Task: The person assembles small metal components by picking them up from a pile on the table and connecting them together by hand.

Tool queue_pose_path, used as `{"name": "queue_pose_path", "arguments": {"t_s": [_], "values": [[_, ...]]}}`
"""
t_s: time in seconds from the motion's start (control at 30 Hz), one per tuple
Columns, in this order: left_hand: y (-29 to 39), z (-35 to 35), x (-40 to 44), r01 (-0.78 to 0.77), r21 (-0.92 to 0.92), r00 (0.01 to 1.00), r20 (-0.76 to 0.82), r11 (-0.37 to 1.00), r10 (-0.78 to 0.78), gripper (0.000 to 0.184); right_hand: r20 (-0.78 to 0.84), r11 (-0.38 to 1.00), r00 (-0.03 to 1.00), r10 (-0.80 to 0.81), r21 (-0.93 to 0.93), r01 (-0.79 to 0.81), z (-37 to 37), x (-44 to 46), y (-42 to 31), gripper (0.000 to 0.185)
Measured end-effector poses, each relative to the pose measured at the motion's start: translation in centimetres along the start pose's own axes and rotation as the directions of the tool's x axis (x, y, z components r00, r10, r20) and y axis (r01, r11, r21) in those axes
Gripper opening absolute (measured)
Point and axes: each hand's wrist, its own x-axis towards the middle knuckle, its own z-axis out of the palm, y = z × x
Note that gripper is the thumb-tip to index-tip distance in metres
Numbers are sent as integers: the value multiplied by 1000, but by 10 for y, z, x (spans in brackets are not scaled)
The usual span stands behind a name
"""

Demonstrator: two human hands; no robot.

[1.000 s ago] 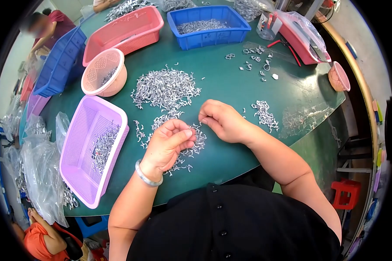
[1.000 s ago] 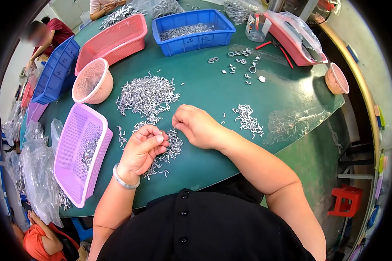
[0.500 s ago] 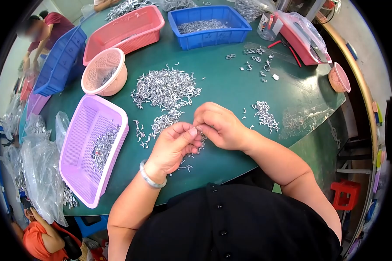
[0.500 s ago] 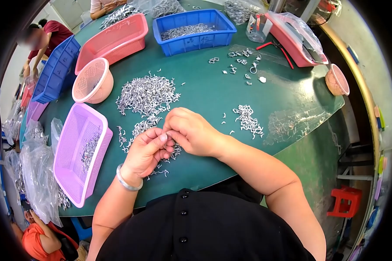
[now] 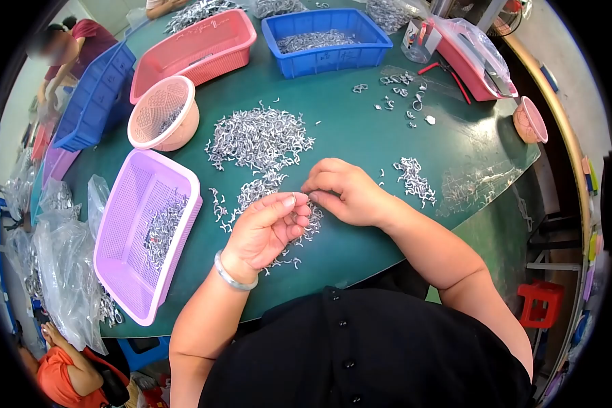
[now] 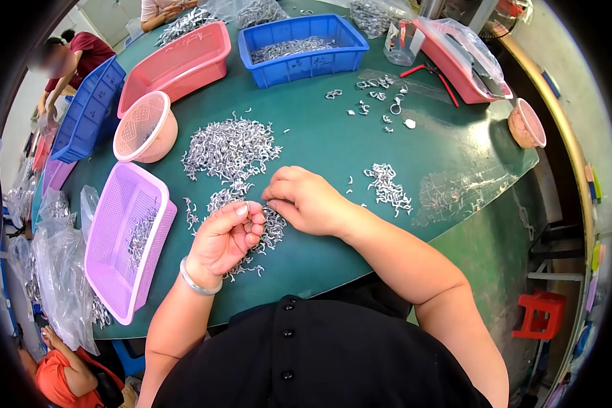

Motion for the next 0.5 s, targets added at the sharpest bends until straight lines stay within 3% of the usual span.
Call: {"name": "queue_pose_path", "arguments": {"t_s": [0.1, 0.2, 0.5], "values": [[1, -2, 1, 19, -15, 1000, -3, 1000, -19, 17, -60, 963, 998, 32, 270, -14, -2, 3, -8, 15], [0, -2, 1, 30, -11, 999, -16, 999, -31, 16, -89, 927, 996, -15, 373, 47, -1, 8, -11, 17], [-3, -7, 3, 59, 9, 998, 23, 998, -59, 13, -41, 921, 999, -23, 388, 37, -2, 6, -13, 13]]}}
